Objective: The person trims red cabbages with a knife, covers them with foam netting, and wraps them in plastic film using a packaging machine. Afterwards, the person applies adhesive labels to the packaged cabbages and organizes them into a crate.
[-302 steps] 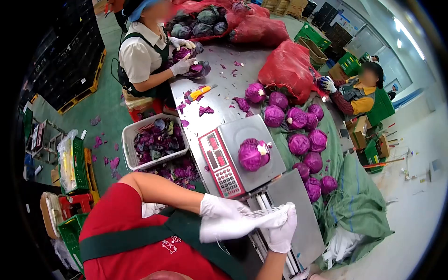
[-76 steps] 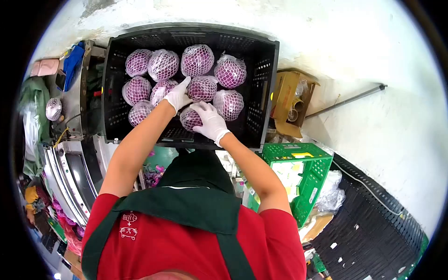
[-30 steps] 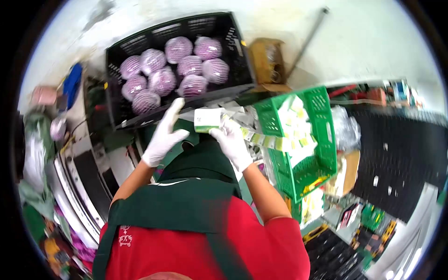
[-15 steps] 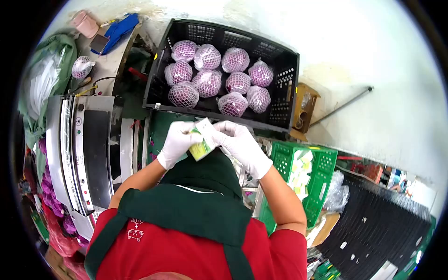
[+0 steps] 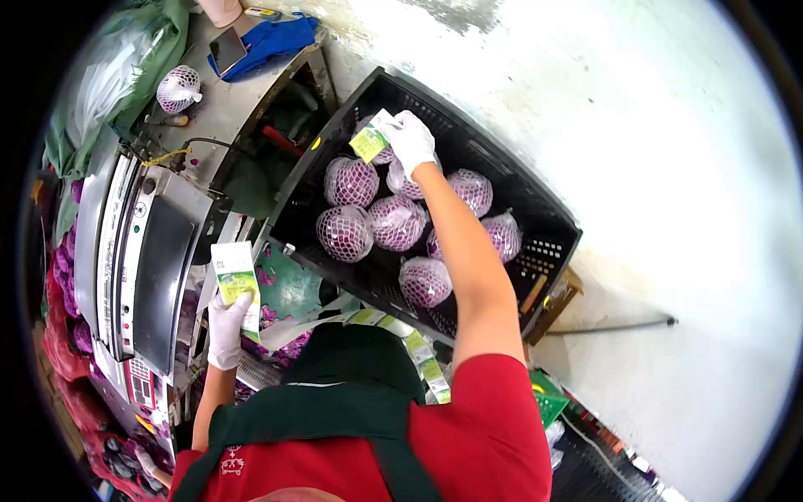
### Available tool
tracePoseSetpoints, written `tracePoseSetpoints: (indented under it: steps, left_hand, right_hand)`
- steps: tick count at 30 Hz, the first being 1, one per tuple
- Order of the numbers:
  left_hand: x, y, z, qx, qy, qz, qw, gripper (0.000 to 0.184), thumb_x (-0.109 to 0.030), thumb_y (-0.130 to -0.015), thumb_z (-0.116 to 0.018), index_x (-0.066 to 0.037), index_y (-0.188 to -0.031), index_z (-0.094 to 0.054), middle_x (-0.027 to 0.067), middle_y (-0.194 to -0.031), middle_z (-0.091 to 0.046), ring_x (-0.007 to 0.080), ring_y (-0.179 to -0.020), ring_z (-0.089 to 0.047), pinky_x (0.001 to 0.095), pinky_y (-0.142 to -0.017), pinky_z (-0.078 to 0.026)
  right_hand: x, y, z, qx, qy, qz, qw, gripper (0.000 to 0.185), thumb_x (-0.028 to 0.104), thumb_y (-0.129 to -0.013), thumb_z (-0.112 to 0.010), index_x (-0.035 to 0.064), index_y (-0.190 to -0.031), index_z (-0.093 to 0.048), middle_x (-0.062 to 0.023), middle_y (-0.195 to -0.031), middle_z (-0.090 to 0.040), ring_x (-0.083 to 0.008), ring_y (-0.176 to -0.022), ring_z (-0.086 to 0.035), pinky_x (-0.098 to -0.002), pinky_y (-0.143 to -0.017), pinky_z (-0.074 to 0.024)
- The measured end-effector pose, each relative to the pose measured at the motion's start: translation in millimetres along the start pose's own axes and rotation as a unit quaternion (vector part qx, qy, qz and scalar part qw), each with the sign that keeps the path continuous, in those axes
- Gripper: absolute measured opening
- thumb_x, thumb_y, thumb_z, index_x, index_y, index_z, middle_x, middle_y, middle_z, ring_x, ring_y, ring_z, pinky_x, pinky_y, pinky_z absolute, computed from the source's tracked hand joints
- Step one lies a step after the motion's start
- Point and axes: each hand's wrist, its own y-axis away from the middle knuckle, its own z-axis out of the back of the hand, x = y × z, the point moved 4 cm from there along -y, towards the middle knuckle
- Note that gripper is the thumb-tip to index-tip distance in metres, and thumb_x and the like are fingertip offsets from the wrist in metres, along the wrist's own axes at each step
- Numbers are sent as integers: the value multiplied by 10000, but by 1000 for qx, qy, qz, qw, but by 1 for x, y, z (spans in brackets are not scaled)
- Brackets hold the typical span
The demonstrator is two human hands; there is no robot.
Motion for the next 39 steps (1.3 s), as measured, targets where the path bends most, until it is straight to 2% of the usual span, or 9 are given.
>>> tracePoseSetpoints:
  steps: [6,10,14,16,18,24,27,31,39]
  left_hand:
    - [27,12,-19,-7,-66,58,996,198,-66,-840,-703,3,-1026,-699,56,-916,-708,77,-766,-630,235,-691,-510]
    - [34,4,-44,28,-32,79,996,166,-41,-875,-636,9,-1023,-688,31,-878,-693,57,-764,-619,216,-675,-504]
    - [28,-12,-48,53,-107,96,988,167,-99,-892,-628,10,-1005,-684,28,-842,-689,39,-674,-597,215,-580,-480]
    - [12,-19,-57,69,-88,66,992,171,-106,-885,-649,4,-1011,-686,28,-830,-687,39,-679,-601,212,-591,-487]
    - [18,-25,-59,86,-3,107,991,182,-98,-878,-666,10,-1022,-682,26,-827,-685,54,-686,-611,219,-615,-502]
    - [-5,-33,-68,79,42,-50,995,137,-97,-885,-665,0,-980,-686,-4,-794,-663,58,-756,-605,210,-670,-486]
    - [9,-36,-63,23,99,-1,995,181,-133,-919,-627,9,-822,-680,-15,-703,-636,35,-652,-572,195,-610,-466]
    - [35,-1,-78,135,-5,70,988,321,-180,-845,-718,2,-1098,-640,69,-1037,-668,101,-897,-598,280,-817,-491]
    - [45,1,-27,50,13,88,995,206,-100,-867,-686,-10,-1052,-672,40,-869,-698,70,-710,-629,215,-621,-497]
  right_hand:
    - [5,-26,-31,-40,330,87,939,506,362,-706,-773,44,-1054,-590,-174,-947,-640,-344,-857,-651,-456,-712,-517]
    - [-27,-16,-80,-22,213,155,965,712,271,-716,-765,70,-1332,-470,-224,-1291,-477,-413,-1215,-449,-424,-1041,-389]
    - [25,14,-54,29,116,146,982,513,289,-790,-706,45,-1217,-561,-202,-1198,-560,-375,-1119,-525,-418,-955,-435]
    - [74,77,-40,241,-166,107,950,410,297,-820,-674,42,-1133,-607,-160,-1044,-623,-325,-978,-590,-377,-875,-469]
    - [111,147,-29,367,-155,187,898,323,302,-846,-640,35,-1027,-618,-155,-904,-639,-315,-852,-621,-348,-785,-491]
    - [130,216,-22,215,42,215,952,315,354,-827,-643,56,-737,-588,-134,-669,-594,-318,-635,-619,-413,-610,-474]
    - [138,220,-11,203,0,166,965,253,316,-823,-643,68,-776,-617,-117,-716,-620,-297,-684,-633,-396,-623,-482]
    - [108,168,-7,176,-99,104,974,135,186,-858,-608,55,-857,-639,-133,-815,-645,-294,-730,-635,-373,-677,-487]
    - [8,66,-64,47,186,-29,981,512,379,-727,-750,-21,-1016,-612,-232,-957,-663,-337,-895,-652,-409,-795,-498]
